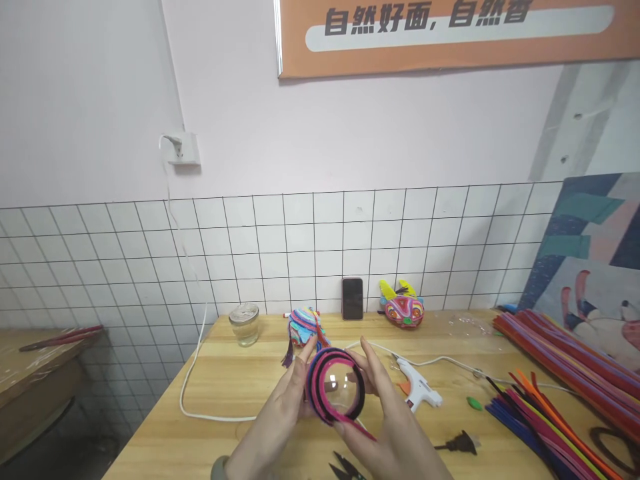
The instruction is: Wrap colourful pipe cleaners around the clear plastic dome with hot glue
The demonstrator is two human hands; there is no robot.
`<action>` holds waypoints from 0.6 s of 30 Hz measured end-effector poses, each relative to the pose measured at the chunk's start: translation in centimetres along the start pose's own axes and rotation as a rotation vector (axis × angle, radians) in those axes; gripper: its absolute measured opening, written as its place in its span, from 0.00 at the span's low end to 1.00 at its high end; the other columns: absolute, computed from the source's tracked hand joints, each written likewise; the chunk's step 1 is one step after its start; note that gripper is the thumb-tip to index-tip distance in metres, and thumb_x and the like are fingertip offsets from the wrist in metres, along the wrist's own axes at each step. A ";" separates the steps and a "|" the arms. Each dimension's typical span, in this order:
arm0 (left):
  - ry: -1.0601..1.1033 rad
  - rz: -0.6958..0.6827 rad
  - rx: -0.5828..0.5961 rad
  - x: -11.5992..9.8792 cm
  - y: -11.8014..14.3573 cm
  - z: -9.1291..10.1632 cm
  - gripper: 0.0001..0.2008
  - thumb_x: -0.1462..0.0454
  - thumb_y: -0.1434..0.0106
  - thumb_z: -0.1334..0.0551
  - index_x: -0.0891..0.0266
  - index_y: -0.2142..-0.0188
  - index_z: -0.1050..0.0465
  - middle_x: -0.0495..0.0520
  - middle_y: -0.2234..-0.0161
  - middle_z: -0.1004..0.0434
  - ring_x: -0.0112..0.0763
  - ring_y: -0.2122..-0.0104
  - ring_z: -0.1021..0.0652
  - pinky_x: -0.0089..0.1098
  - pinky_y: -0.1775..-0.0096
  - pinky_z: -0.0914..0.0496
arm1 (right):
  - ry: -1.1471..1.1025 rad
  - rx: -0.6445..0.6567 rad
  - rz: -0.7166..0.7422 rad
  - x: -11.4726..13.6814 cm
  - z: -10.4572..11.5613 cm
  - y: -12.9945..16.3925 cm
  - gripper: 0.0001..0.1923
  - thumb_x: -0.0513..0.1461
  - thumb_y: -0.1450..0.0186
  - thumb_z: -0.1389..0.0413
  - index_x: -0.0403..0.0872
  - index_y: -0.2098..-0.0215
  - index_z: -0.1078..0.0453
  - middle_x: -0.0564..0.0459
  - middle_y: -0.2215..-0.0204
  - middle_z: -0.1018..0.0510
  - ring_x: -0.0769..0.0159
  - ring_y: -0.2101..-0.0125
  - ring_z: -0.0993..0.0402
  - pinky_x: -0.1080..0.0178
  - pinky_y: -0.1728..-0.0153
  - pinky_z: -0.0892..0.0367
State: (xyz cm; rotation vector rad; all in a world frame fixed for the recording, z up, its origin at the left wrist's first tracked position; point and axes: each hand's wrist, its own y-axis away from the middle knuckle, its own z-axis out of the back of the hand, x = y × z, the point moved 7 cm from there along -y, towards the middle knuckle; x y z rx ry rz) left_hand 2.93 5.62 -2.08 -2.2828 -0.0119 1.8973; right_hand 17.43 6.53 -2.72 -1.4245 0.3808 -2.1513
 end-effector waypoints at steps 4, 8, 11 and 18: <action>0.050 -0.017 0.127 -0.3 0.0 -1.1 0.37 0.51 0.46 0.34 0.53 0.39 0.41 0.61 0.36 0.40 0.50 0.40 0.36 0.45 0.47 0.33 | -0.209 0.013 -0.146 -0.4 0.3 -0.3 0.44 0.39 0.42 0.45 0.46 0.33 0.64 0.42 0.44 0.31 0.57 0.46 0.31 0.53 0.46 0.36; 0.117 -0.014 0.132 -0.7 0.0 -1.8 0.39 0.57 0.50 0.28 0.54 0.40 0.39 0.63 0.40 0.33 0.48 0.47 0.27 0.43 0.49 0.32 | -0.241 0.004 -0.138 -0.2 0.3 -0.3 0.44 0.39 0.41 0.43 0.47 0.34 0.62 0.43 0.44 0.31 0.57 0.47 0.31 0.54 0.46 0.36; 0.116 -0.013 0.120 -0.8 0.0 -1.8 0.37 0.58 0.49 0.28 0.57 0.41 0.37 0.63 0.43 0.29 0.49 0.47 0.27 0.43 0.49 0.32 | -0.237 0.014 -0.137 -0.3 0.0 -0.2 0.45 0.40 0.42 0.42 0.47 0.33 0.62 0.43 0.43 0.32 0.57 0.45 0.32 0.55 0.46 0.36; -0.157 -0.101 0.025 -1.1 0.3 -0.9 0.37 0.64 0.49 0.28 0.53 0.41 0.39 0.58 0.39 0.35 0.46 0.41 0.33 0.40 0.43 0.36 | -0.211 0.151 -0.155 -0.5 0.3 -0.2 0.49 0.37 0.45 0.40 0.47 0.32 0.62 0.41 0.37 0.41 0.56 0.38 0.43 0.51 0.40 0.44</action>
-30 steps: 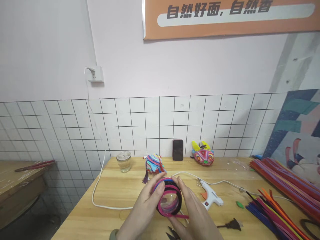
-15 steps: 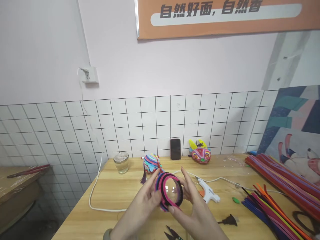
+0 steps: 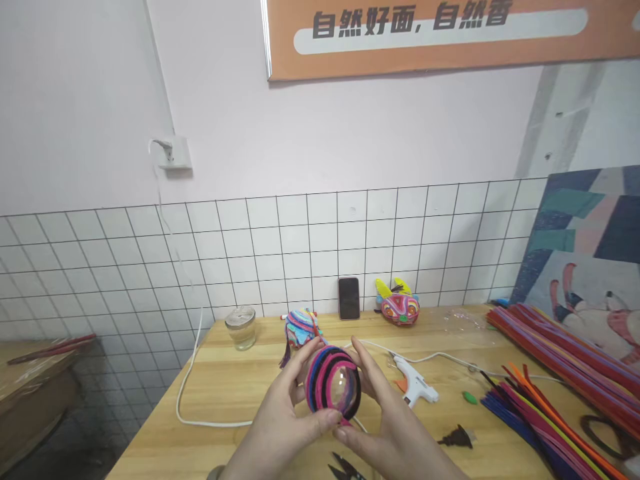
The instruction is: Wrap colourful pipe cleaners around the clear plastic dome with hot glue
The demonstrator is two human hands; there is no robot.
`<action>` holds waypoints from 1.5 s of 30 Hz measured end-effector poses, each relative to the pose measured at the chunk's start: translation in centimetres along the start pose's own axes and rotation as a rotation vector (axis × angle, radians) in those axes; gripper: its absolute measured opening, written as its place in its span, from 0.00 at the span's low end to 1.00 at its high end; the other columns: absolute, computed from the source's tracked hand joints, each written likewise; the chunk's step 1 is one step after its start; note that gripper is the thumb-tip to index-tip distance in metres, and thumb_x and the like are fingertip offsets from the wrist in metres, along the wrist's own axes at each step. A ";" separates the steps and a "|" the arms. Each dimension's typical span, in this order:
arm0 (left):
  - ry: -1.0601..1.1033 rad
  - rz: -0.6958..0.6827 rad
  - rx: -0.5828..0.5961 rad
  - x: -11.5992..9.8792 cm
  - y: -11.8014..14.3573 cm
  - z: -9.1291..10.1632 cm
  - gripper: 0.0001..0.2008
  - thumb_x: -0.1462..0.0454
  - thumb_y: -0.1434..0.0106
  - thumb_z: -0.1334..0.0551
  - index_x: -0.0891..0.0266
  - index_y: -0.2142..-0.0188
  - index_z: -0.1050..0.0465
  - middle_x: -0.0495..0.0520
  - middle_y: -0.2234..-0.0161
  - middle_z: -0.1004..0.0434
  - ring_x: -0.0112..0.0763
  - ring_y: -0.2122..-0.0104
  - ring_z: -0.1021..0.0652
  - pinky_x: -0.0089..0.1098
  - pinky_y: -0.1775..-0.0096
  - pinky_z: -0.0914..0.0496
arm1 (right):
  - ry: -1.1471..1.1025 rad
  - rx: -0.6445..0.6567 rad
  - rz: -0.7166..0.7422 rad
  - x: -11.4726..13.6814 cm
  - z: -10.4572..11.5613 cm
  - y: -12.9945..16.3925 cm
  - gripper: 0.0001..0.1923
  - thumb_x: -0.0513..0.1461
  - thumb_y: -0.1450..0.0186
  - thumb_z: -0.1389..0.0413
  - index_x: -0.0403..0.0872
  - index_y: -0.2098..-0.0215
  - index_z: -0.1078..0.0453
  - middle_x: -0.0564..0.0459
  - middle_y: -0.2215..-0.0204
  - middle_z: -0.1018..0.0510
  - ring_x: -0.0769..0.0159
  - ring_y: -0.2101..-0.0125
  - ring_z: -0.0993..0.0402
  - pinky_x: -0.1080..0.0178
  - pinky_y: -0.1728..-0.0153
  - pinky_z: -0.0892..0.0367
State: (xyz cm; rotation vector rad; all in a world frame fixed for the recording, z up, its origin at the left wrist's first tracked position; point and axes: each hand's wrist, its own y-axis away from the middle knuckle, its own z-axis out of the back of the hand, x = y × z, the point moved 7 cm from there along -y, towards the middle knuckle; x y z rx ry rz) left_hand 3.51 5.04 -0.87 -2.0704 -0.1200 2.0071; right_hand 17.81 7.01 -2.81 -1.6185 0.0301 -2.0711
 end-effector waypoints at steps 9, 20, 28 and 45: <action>-0.338 -0.125 -0.055 -0.2 0.2 0.4 0.42 0.66 0.48 0.30 0.44 0.39 0.47 0.52 0.36 0.40 0.40 0.39 0.35 0.41 0.40 0.39 | -0.145 -0.279 0.010 -0.2 5.3 -1.4 0.10 0.46 0.44 0.39 0.49 0.69 0.31 0.50 0.66 0.22 0.59 0.62 0.24 0.60 0.59 0.29; -0.894 -0.404 -0.006 -0.8 0.8 -1.7 0.46 0.65 0.45 0.33 0.36 0.37 0.60 0.54 0.38 0.37 0.48 0.40 0.34 0.55 0.45 0.35 | 0.084 -0.305 0.204 2.9 4.0 0.2 0.12 0.41 0.44 0.37 0.52 0.61 0.27 0.56 0.71 0.25 0.63 0.69 0.29 0.64 0.66 0.33; -0.894 -0.453 0.006 1.0 0.7 -2.2 0.49 0.66 0.50 0.31 0.40 0.36 0.57 0.54 0.38 0.36 0.49 0.40 0.34 0.53 0.44 0.35 | -0.039 -0.174 0.054 1.4 3.6 -0.9 0.13 0.47 0.37 0.45 0.48 0.72 0.27 0.54 0.76 0.25 0.64 0.73 0.30 0.64 0.70 0.34; -1.004 -0.485 -0.043 -0.9 0.4 -2.6 0.45 0.70 0.48 0.33 0.48 0.37 0.57 0.60 0.41 0.32 0.48 0.42 0.31 0.50 0.48 0.30 | 0.480 -0.149 0.613 5.1 1.3 1.2 0.17 0.29 0.34 0.49 0.48 0.48 0.38 0.50 0.66 0.25 0.60 0.66 0.29 0.58 0.65 0.32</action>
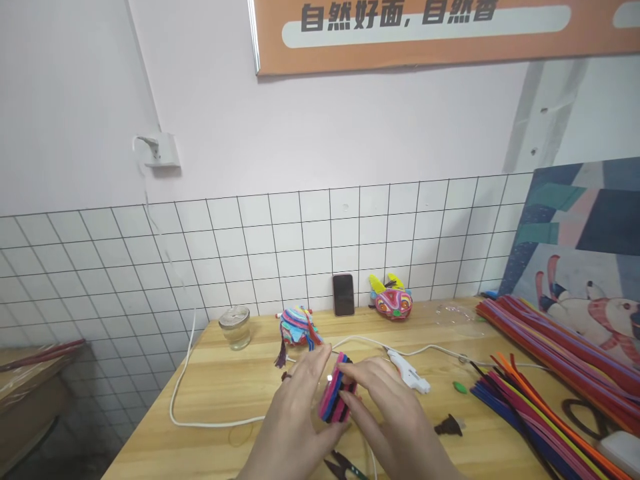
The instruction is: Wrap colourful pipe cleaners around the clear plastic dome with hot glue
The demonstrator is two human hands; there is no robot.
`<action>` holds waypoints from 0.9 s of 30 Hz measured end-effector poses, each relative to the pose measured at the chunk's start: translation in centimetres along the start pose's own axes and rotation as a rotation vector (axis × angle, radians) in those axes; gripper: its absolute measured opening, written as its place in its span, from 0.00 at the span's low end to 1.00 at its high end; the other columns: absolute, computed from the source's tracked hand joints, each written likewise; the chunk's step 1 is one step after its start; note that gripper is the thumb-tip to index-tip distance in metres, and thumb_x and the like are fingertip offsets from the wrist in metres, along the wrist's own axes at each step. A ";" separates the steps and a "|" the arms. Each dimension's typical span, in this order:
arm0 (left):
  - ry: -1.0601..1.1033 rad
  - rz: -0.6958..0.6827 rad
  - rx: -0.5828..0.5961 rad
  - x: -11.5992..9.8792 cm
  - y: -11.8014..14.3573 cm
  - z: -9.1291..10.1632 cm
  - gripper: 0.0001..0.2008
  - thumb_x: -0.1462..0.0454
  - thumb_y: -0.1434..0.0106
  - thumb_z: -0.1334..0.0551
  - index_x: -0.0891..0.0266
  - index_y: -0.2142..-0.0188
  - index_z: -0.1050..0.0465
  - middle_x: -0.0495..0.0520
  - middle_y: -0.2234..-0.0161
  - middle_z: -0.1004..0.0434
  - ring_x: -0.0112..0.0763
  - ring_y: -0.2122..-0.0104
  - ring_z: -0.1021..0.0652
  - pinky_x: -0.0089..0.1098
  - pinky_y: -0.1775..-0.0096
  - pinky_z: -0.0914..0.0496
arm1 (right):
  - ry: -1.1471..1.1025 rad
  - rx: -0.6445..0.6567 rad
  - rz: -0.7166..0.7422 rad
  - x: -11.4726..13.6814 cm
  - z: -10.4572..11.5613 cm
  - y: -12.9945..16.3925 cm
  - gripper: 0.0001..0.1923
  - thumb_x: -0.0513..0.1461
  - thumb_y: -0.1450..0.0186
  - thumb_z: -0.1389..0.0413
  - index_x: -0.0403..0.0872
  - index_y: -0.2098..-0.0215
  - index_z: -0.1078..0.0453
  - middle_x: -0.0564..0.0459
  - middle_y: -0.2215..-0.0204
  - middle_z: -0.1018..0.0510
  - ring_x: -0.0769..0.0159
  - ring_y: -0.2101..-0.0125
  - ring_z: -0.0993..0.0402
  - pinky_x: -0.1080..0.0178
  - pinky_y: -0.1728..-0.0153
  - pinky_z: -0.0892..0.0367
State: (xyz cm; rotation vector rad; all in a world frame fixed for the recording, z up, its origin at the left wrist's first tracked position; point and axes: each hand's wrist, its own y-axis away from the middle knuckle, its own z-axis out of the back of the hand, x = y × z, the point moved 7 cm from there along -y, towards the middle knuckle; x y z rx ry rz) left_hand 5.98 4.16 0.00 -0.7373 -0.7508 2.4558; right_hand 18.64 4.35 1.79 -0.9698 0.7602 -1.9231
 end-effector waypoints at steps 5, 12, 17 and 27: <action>-0.005 -0.047 0.006 -0.7 0.0 0.0 0.43 0.70 0.46 0.36 0.48 0.37 0.56 0.59 0.41 0.33 0.47 0.42 0.31 0.49 0.46 0.31 | -0.061 0.046 -0.155 -1.2 -0.6 0.6 0.19 0.33 0.32 0.51 0.55 0.45 0.41 0.54 0.66 0.26 0.63 0.66 0.27 0.62 0.63 0.31; 0.103 0.149 0.052 0.5 0.1 0.3 0.40 0.66 0.46 0.34 0.50 0.38 0.50 0.59 0.40 0.34 0.48 0.42 0.32 0.51 0.45 0.33 | -0.114 -0.160 -0.496 -5.8 1.7 1.1 0.18 0.42 0.33 0.52 0.49 0.46 0.39 0.54 0.69 0.27 0.63 0.68 0.29 0.60 0.63 0.33; 0.161 0.237 0.090 1.4 0.5 0.1 0.41 0.66 0.48 0.33 0.49 0.38 0.50 0.57 0.38 0.37 0.48 0.41 0.32 0.50 0.45 0.32 | -0.219 -0.195 -0.591 -6.6 2.3 1.0 0.22 0.45 0.36 0.48 0.47 0.46 0.39 0.53 0.71 0.25 0.62 0.68 0.30 0.58 0.62 0.35; 0.038 -0.018 0.011 -0.1 0.1 -0.1 0.45 0.70 0.47 0.34 0.43 0.37 0.57 0.58 0.40 0.34 0.47 0.41 0.33 0.51 0.45 0.33 | -0.434 -0.049 -0.586 -4.6 -1.0 1.4 0.20 0.41 0.35 0.48 0.49 0.45 0.40 0.55 0.69 0.28 0.64 0.68 0.31 0.58 0.62 0.35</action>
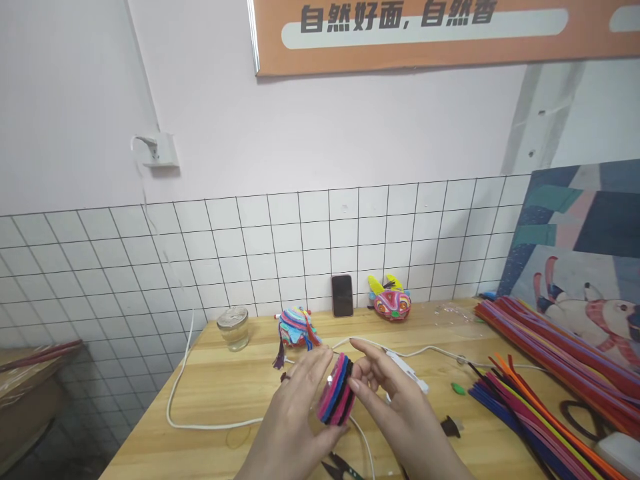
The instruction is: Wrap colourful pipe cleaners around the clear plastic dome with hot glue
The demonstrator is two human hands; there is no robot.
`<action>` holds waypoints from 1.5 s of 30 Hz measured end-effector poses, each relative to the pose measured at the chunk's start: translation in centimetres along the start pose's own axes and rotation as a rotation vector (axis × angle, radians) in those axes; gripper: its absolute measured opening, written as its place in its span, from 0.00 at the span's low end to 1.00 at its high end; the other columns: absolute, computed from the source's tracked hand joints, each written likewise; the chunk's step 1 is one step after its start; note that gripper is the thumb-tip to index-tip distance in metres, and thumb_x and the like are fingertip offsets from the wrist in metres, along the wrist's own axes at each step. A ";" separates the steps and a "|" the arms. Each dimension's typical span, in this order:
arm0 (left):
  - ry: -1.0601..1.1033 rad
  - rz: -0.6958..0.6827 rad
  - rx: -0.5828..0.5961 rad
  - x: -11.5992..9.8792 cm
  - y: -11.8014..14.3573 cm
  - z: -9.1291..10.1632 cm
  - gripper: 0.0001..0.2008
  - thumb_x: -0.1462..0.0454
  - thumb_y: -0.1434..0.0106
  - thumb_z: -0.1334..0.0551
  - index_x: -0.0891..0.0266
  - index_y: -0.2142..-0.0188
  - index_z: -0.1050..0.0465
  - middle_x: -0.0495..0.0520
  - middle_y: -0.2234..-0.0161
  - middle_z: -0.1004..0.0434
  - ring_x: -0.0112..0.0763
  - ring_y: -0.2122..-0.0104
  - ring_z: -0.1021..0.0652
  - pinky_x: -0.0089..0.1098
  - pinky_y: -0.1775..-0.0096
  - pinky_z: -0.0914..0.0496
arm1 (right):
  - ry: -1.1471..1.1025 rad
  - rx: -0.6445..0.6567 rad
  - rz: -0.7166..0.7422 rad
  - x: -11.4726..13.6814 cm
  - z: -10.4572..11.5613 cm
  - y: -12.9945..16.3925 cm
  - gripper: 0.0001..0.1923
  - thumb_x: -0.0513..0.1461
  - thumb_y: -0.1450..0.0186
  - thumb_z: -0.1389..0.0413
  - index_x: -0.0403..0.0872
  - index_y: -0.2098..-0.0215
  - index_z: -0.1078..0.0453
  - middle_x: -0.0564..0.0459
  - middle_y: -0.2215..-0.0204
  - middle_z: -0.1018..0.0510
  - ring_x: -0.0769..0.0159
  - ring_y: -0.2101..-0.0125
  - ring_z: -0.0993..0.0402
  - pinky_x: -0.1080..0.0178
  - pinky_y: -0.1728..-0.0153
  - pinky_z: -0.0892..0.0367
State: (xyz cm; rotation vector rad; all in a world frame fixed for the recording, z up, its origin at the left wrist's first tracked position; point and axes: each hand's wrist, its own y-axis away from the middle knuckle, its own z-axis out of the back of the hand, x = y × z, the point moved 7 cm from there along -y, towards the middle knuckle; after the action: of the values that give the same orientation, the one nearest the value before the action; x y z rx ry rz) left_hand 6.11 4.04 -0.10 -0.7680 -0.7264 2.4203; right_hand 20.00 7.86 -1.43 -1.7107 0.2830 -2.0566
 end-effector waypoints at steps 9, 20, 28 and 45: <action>0.236 0.275 0.029 2.1 0.7 -0.1 0.43 0.67 0.49 0.31 0.47 0.38 0.48 0.57 0.38 0.37 0.50 0.41 0.33 0.52 0.44 0.35 | -0.189 -0.216 -0.031 -0.9 4.3 -1.7 0.27 0.47 0.39 0.43 0.47 0.45 0.42 0.54 0.71 0.28 0.63 0.67 0.30 0.60 0.64 0.34; 0.014 0.014 -0.005 0.4 0.3 -0.4 0.48 0.70 0.49 0.32 0.41 0.37 0.57 0.56 0.40 0.33 0.48 0.42 0.31 0.51 0.45 0.32 | -0.040 -0.018 -0.016 0.0 0.4 -0.1 0.22 0.41 0.36 0.47 0.50 0.44 0.42 0.56 0.70 0.28 0.63 0.68 0.31 0.57 0.61 0.37; 0.052 0.132 0.037 1.1 0.2 0.0 0.44 0.65 0.47 0.32 0.43 0.37 0.54 0.56 0.38 0.36 0.48 0.41 0.33 0.53 0.45 0.33 | -0.180 -0.162 -0.033 -1.3 3.5 -1.7 0.25 0.46 0.37 0.46 0.49 0.44 0.44 0.54 0.70 0.29 0.63 0.66 0.30 0.60 0.62 0.34; 0.189 0.166 0.116 2.6 1.4 -2.2 0.51 0.66 0.54 0.29 0.38 0.37 0.53 0.50 0.38 0.36 0.49 0.41 0.33 0.52 0.44 0.35 | 0.087 0.008 0.039 0.2 1.2 -0.7 0.15 0.42 0.36 0.48 0.50 0.51 0.34 0.53 0.68 0.25 0.63 0.66 0.29 0.58 0.60 0.33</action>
State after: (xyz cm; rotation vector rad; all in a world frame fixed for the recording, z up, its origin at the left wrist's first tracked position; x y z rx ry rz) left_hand 5.21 5.29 -3.49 -1.0284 -0.4609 2.4670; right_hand 20.98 8.52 -0.65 -1.6013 0.3320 -2.1038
